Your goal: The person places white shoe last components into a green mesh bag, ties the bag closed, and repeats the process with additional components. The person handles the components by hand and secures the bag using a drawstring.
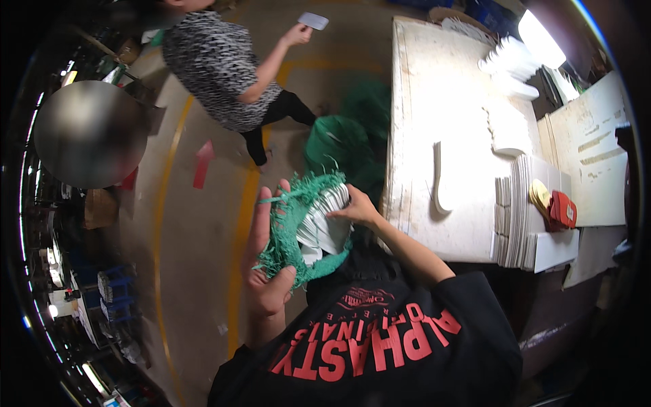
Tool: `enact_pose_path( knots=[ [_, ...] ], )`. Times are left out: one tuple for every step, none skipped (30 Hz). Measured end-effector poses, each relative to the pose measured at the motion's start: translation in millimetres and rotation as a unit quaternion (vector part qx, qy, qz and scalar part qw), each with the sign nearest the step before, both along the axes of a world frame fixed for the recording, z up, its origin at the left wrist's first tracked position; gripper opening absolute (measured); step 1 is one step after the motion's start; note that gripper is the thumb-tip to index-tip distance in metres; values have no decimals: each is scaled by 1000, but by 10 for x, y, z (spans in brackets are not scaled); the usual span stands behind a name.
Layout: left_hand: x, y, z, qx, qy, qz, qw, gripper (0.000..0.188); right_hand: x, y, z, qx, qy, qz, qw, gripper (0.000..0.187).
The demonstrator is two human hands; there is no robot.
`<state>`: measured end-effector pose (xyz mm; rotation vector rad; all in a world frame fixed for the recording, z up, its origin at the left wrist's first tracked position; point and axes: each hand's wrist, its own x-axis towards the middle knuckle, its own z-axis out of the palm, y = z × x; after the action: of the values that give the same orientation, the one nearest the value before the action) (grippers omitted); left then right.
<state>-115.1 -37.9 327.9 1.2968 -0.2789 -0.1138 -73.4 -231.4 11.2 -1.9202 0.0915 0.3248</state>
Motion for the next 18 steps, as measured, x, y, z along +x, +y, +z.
enact_pose_path(
  knots=[
    [27,-10,20,1,-4,1,1000,109,16,-33,-6,7,-6,3,1000,86],
    [47,-19,44,6,-9,3,1000,109,22,-50,-14,3,-19,2,1000,83],
    [52,-31,67,1,-9,2,1000,108,5,-61,-21,-3,-29,-1,1000,80],
    [54,-49,81,-1,-7,1,1000,108,-14,-44,-29,16,-32,-6,999,78],
    [57,-69,90,-4,-5,-1,1000,108,-49,-42,-29,1,-74,3,997,79],
    [62,-89,91,-20,-5,-4,1000,107,-80,-17,-26,22,-80,5,996,84],
    [65,-101,93,-19,-2,-4,1000,107,-111,4,-16,32,-57,1,998,88],
    [69,-111,91,-19,1,-5,1000,107,-143,31,1,53,-66,11,996,100],
    [74,-120,88,-18,5,-5,1000,107,-165,53,22,58,-75,26,995,108],
    [80,-128,85,-18,1,-9,1000,108,-168,63,44,34,-68,29,997,108],
    [89,-135,83,-17,-2,-13,1000,108,-160,66,66,2,-58,39,998,107],
    [98,-143,83,-17,-5,-17,1000,108,-137,50,83,3,-62,41,997,106],
    [108,-151,88,-23,-13,-14,1000,108,-105,27,96,2,-64,46,997,104],
    [116,-161,97,-29,-19,-12,999,108,-74,-5,102,7,-79,47,996,102],
    [126,-176,109,-30,-32,-9,999,108,-36,-46,100,18,-66,61,996,99],
    [131,-192,127,-37,-20,2,999,109,10,-90,91,34,-69,70,995,96],
    [124,-205,153,-38,-13,12,999,109,52,-134,75,51,-70,80,993,93],
    [120,-220,181,-40,-5,23,999,109,83,-173,59,105,-18,89,990,90]
  ],
)
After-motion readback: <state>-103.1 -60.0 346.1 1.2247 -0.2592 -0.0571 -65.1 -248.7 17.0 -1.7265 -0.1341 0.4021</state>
